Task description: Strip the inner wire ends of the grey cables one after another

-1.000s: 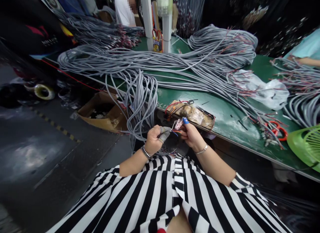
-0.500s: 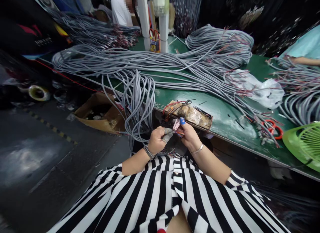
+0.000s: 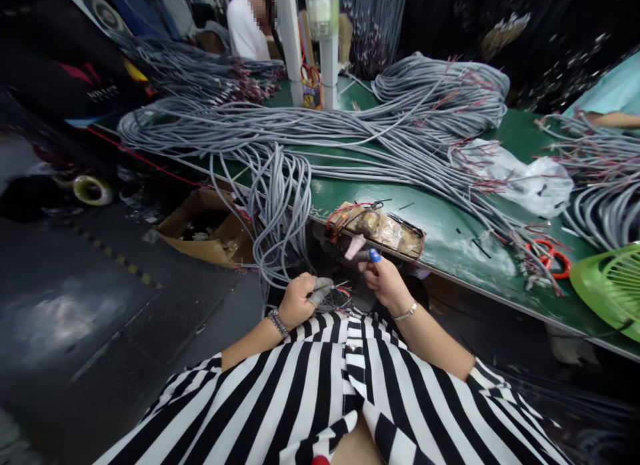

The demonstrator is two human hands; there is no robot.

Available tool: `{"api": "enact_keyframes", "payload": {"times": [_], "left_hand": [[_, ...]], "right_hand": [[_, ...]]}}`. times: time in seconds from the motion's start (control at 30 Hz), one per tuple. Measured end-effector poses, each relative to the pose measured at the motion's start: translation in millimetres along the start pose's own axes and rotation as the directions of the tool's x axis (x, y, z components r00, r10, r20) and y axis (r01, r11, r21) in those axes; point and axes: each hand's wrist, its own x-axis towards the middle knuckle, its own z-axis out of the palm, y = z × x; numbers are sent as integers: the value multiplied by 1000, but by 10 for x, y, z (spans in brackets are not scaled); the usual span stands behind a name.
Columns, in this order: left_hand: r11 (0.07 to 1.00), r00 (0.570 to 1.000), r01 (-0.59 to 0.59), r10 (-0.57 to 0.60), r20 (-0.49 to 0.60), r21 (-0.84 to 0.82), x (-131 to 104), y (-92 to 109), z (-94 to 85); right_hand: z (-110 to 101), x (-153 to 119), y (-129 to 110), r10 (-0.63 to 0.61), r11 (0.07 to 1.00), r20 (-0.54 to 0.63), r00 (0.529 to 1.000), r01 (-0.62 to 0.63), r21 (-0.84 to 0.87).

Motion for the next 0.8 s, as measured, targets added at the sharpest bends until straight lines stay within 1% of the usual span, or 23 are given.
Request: {"api": "enact_keyframes", "payload": {"times": [0.03, 0.07, 0.1, 0.13, 0.17, 0.2, 0.23, 0.27, 0.33, 0.37, 0.4, 0.43, 0.5, 0.53, 0.6, 0.63, 0.7, 0.73, 0.8], "left_hand": [[998, 994, 62, -65, 93, 33, -26, -69, 9], [990, 973, 127, -135, 186, 53, -40, -132, 14], [981, 944, 188, -195, 265, 51, -38, -180, 10], [970, 916, 241, -236, 324, 26, -19, -208, -6], [959, 897, 284, -258, 360, -20, 20, -212, -36], [946, 888, 315, -266, 374, -76, 81, -191, -81], [934, 892, 333, -266, 365, -133, 164, -149, -137], [924, 904, 337, -263, 338, -181, 268, -92, -201], [912, 932, 319, -252, 261, -257, 539, 42, -331], [913, 945, 298, -241, 219, -278, 703, 104, -385], [918, 957, 271, -226, 180, -288, 883, 154, -424], [928, 968, 239, -204, 149, -285, 1077, 188, -446], [960, 982, 160, -131, 137, -228, 1499, 205, -436], [980, 985, 113, -90, 145, -162, 1720, 191, -406], [998, 983, 17, -26, 183, 52, 2161, 134, -313], [978, 978, -35, -9, 209, 205, 2370, 99, -256], [860, 960, -120, -27, 279, 495, 2741, 37, -139], [791, 946, -143, -68, 318, 595, 2895, 14, -84], [693, 912, -168, -160, 377, 701, 3135, -11, 11]], "right_hand": [[-32, -32, -2, -44, 998, -6, 999, 44, -50], [-71, -66, -16, -107, 989, -21, 994, 105, -103], [-120, -101, -45, -190, 970, -43, 981, 181, -161], [-181, -136, -91, -288, 937, -70, 955, 266, -225], [-255, -170, -154, -392, 889, -98, 915, 350, -297], [-343, -199, -232, -496, 826, -126, 859, 422, -374], [-443, -221, -321, -591, 754, -155, 792, 474, -455], [-553, -231, -416, -671, 679, -181, 719, 499, -539], [-785, -211, -591, -790, 533, -206, 577, 482, -696], [-896, -181, -659, -815, 483, -198, 544, 451, -751], [-997, -140, -707, -811, 457, -181, 556, 409, -790], [-1082, -94, -735, -792, 454, -179, 583, 367, -812], [-1196, -6, -739, -755, 459, -181, 630, 311, -832], [-1225, 24, -724, -755, 449, -176, 632, 303, -840], [-1238, 47, -686, -782, 423, -161, 602, 323, -846], [-1232, 40, -671, -798, 423, -167, 579, 339, -840], [-1212, 1, -658, -808, 462, -217, 547, 362, -810], [-1204, -23, -660, -807, 485, -245, 536, 368, -793], [-1195, -63, -672, -811, 498, -272, 519, 368, -785]]}}
